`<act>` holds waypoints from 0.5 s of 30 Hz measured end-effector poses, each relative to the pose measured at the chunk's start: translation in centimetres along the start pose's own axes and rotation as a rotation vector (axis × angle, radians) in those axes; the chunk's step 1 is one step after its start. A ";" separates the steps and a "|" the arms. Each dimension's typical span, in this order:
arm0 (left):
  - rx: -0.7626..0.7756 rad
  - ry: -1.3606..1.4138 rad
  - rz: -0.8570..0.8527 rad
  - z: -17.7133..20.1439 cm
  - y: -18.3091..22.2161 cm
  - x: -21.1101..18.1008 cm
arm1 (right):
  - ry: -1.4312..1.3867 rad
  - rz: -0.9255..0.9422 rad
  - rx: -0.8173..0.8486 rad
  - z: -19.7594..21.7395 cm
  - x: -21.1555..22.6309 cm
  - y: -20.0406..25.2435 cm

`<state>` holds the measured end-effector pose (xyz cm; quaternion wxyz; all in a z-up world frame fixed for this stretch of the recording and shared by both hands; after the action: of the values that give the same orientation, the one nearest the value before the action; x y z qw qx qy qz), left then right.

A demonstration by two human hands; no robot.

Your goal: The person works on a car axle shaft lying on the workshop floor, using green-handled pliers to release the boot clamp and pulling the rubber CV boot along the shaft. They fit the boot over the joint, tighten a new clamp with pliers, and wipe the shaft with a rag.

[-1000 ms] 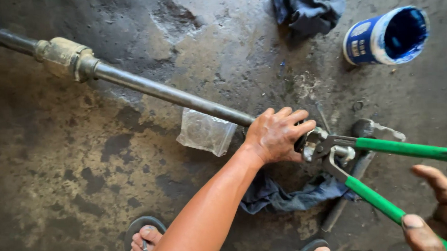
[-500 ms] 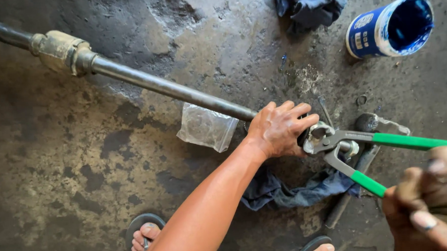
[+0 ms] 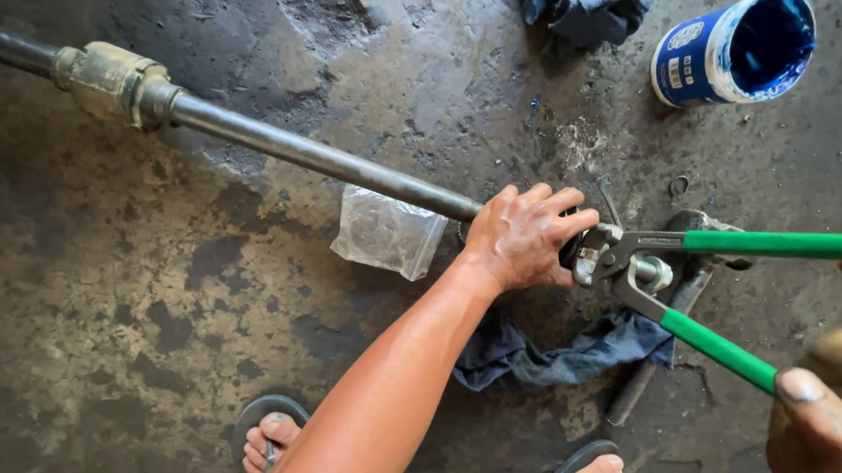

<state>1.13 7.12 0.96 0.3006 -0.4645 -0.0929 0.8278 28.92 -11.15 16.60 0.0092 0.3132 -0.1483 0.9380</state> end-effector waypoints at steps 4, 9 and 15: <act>0.025 0.002 0.003 0.0 0.1 0.2 | 0.601 -0.123 -0.100 -9.9 12.4 -8.4; 0.039 -0.019 0.004 -0.2 0.0 0.1 | -0.266 -0.148 -0.201 -11.5 15.5 -7.9; 0.066 -0.020 0.012 -0.3 0.1 0.0 | -0.308 -0.171 -0.200 -12.1 16.8 -8.3</act>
<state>1.33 7.04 0.72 0.3099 -0.4466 -0.0658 0.8368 9.30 -1.01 19.58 0.0970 0.4621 -0.2132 0.8553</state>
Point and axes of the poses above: each hand's wrist, its own y-axis away from the middle knuckle, its own z-axis out of the back of the hand, x = y × z, the point moved 3 cm from there along -y, towards the middle knuckle, and after that the axes turned 15 degrees about -x, right-handed, at the moved point
